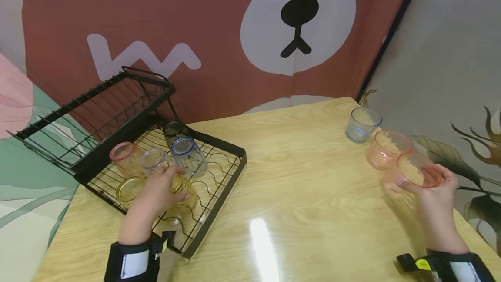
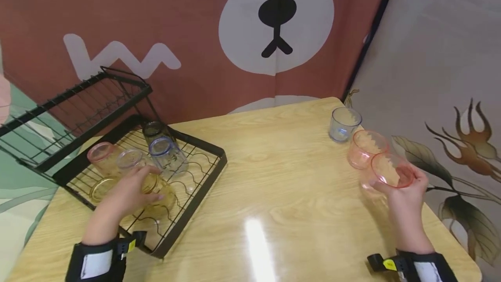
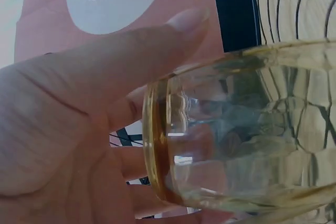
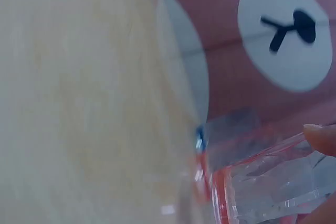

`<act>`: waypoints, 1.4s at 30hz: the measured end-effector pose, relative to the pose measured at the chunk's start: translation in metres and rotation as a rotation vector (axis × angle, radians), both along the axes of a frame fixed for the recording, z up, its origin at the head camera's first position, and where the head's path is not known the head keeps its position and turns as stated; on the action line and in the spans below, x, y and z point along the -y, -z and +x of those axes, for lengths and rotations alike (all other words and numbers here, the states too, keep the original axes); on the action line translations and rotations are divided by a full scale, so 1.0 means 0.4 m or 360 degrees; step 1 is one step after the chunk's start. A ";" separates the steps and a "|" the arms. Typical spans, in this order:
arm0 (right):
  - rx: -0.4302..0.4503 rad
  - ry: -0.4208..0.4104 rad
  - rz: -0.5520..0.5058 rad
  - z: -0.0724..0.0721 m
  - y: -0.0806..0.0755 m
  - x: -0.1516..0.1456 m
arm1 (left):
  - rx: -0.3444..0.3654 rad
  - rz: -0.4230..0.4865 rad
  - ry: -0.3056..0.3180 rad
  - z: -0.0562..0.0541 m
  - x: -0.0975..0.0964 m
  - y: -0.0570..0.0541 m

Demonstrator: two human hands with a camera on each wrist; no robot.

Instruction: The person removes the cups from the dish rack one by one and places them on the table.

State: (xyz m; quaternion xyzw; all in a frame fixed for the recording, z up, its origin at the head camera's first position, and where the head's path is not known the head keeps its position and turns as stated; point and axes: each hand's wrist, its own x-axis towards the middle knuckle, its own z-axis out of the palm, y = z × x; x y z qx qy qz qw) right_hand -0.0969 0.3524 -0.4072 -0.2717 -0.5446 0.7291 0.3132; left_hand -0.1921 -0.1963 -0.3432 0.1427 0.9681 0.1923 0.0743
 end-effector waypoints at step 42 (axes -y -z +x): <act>-0.0443 -0.1873 -0.0011 -0.037 -0.177 0.478 | -0.0953 0.1002 -0.0077 0.074 -0.237 -0.098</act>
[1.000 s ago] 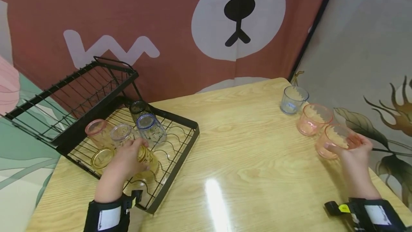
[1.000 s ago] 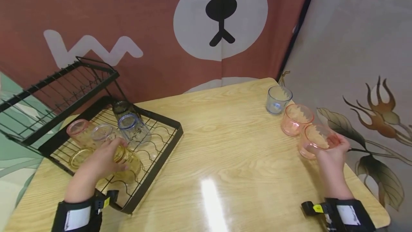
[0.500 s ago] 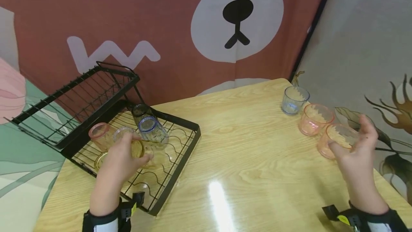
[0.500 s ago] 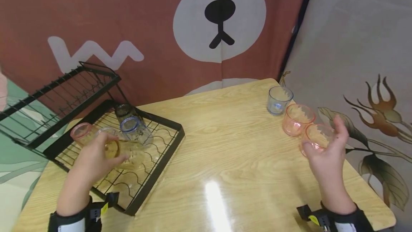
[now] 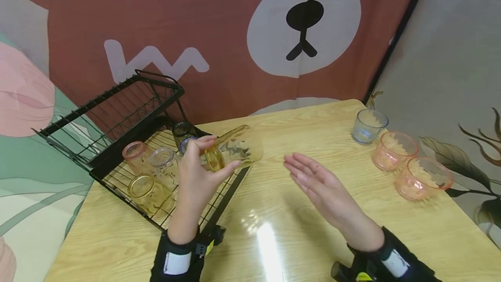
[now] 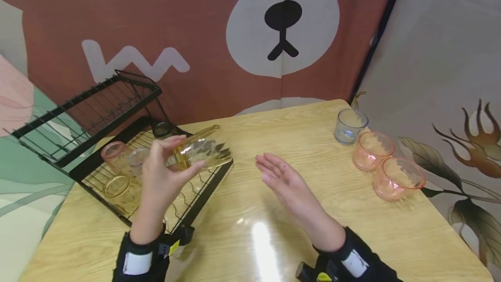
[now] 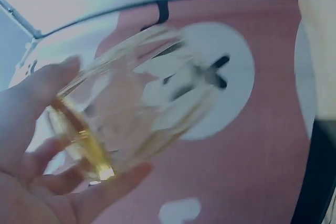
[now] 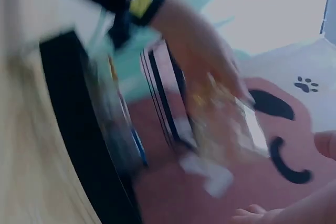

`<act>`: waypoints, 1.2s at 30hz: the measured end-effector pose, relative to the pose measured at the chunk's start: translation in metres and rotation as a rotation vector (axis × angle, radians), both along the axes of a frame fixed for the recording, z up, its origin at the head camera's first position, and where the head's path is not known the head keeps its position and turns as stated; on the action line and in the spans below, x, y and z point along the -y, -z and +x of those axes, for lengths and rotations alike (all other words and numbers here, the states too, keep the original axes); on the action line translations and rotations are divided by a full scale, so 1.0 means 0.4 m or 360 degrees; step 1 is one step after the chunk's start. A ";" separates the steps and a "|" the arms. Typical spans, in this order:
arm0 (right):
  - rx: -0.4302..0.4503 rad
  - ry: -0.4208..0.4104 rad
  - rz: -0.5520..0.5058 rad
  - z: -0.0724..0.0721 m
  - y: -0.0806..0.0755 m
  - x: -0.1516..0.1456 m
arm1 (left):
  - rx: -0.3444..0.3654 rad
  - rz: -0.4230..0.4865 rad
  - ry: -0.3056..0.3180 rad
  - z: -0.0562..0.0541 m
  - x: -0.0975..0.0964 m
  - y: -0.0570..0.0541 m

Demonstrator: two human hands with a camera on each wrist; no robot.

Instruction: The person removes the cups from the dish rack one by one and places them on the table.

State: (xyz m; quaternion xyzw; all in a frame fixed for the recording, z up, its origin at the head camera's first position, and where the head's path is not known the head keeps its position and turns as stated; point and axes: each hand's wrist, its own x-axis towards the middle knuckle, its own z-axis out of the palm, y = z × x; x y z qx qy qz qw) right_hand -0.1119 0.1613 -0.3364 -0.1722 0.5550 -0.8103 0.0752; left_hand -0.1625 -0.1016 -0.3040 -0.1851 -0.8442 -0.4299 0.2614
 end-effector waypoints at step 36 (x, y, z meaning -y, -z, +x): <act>-0.0612 0.0540 0.0076 -0.110 -0.053 0.087 | -0.0200 0.0215 0.0328 -0.004 -0.188 0.107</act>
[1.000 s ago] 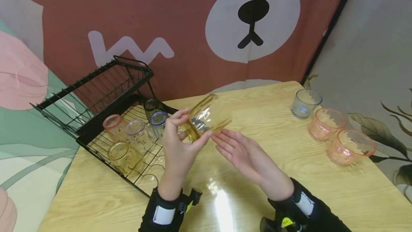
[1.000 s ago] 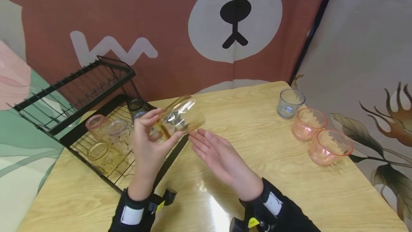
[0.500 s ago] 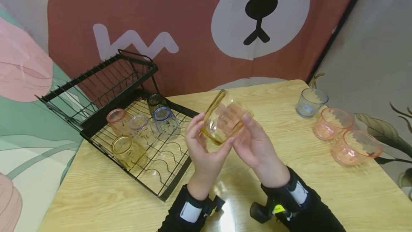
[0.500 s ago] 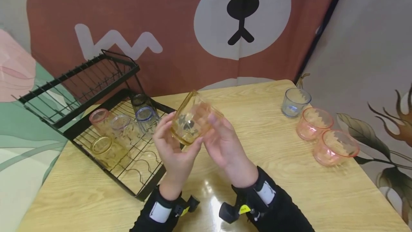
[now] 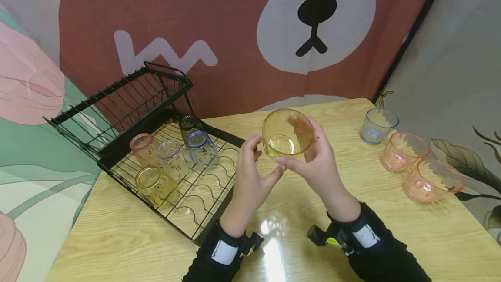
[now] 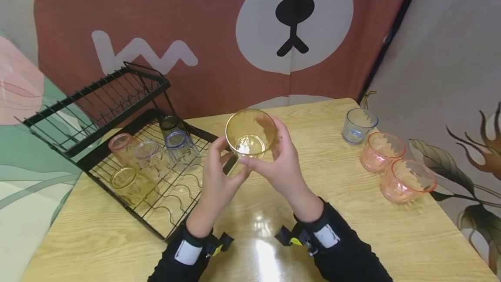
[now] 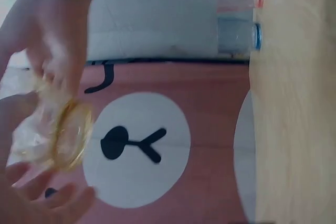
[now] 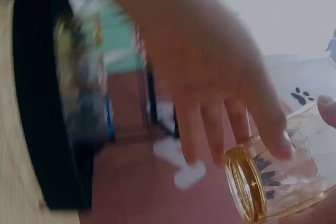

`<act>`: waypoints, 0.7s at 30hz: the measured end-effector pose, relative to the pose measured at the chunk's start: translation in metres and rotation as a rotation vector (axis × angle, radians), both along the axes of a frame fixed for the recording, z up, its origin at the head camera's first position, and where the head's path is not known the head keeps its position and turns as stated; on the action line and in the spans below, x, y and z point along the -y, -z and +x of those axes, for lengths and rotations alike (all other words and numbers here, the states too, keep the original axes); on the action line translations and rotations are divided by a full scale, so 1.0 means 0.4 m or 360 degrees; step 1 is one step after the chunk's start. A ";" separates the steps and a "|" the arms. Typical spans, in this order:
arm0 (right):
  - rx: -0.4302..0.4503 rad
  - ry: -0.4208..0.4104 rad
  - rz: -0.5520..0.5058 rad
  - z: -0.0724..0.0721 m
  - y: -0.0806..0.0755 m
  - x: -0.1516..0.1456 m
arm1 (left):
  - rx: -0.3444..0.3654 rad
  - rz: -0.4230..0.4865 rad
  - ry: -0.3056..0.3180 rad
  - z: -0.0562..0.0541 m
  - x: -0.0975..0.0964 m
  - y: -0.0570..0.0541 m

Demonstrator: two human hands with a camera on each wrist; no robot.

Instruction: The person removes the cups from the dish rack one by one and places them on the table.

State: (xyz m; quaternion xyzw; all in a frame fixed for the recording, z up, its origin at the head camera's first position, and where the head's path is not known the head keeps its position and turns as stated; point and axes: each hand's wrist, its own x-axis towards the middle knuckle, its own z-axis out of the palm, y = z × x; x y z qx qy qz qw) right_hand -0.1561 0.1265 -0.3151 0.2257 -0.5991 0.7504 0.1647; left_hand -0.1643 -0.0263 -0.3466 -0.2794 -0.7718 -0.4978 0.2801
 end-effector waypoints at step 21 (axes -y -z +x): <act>0.0931 0.1105 0.0233 -0.194 0.248 -0.255 | 0.1061 -0.1651 -0.0636 -0.240 0.292 -0.061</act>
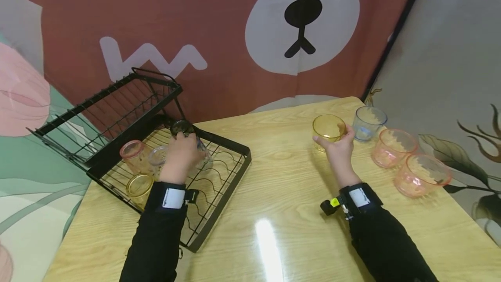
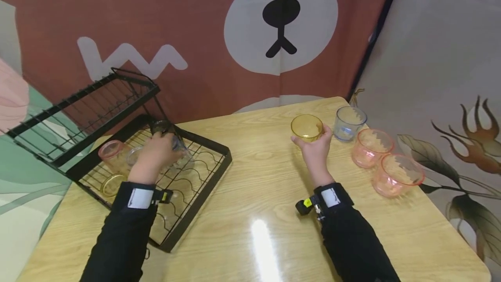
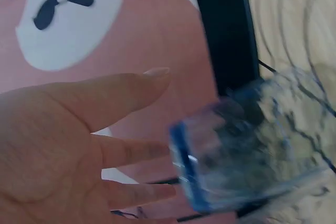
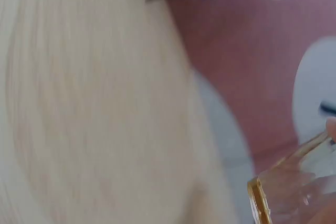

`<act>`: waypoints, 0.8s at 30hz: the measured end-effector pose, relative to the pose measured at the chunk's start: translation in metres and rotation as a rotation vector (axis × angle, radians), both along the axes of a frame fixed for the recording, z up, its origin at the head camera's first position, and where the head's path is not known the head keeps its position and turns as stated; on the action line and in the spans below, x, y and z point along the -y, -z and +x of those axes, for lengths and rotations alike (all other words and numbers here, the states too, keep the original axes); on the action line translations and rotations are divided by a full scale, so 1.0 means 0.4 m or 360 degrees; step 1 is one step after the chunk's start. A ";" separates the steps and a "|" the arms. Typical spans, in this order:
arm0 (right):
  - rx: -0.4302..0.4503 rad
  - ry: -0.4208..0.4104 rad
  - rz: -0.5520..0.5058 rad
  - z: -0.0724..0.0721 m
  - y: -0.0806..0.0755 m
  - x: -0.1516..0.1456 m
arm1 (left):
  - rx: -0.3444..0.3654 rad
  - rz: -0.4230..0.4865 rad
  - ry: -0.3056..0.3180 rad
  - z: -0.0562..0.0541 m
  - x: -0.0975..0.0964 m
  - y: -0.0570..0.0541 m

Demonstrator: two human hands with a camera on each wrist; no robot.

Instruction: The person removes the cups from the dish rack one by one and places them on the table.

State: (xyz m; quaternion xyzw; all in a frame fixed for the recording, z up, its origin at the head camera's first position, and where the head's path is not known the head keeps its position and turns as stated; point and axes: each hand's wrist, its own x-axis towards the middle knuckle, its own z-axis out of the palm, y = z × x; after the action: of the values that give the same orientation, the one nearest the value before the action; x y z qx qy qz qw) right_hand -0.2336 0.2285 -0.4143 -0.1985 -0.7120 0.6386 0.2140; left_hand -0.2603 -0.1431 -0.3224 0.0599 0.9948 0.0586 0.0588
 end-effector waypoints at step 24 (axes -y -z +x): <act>0.0365 0.0239 -0.0055 -0.034 0.096 -0.119 | -0.0043 0.0150 0.0003 -0.062 0.000 0.069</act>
State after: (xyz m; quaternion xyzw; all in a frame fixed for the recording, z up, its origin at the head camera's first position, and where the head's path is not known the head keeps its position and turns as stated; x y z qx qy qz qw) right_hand -0.2473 0.2762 -0.4525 -0.3265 -0.7039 0.6060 0.1749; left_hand -0.2850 -0.1433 -0.3498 0.0642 0.9915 0.1045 0.0425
